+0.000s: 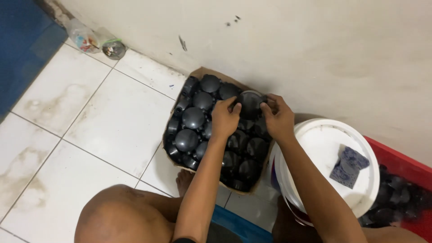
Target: Wiping black plastic caps with a cloth and transferring them from a box to a bin
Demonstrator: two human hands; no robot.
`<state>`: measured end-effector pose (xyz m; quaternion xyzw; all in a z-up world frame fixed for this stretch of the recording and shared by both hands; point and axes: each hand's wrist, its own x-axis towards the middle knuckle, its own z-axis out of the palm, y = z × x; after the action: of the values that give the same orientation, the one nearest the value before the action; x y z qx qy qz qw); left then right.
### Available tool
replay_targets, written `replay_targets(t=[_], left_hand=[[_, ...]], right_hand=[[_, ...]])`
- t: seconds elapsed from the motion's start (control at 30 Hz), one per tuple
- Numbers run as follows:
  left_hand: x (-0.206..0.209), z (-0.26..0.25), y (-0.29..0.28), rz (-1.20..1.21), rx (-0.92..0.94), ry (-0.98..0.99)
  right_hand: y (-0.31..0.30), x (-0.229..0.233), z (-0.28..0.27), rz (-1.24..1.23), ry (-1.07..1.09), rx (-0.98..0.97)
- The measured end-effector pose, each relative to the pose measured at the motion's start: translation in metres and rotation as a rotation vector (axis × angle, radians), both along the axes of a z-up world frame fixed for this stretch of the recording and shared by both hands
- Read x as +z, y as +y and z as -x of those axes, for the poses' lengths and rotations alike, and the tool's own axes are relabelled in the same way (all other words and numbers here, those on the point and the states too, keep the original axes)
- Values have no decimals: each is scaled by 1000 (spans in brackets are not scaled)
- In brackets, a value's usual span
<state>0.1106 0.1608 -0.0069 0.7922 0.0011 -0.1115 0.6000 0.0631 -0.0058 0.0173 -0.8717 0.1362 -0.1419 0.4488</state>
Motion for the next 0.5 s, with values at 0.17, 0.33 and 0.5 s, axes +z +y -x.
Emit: replay_targets(t=[0.17,0.33,0.5], left_hand=[[-43,-49,43,-156,118,13],[-31,-76,72,-442,86,47],[-60,-98,88,-612,26,34]], right_hand=[[51,-19,-53,-50,159,80],[77,-66,-99,26,227,158],[83,-107,-126,81,304,195]])
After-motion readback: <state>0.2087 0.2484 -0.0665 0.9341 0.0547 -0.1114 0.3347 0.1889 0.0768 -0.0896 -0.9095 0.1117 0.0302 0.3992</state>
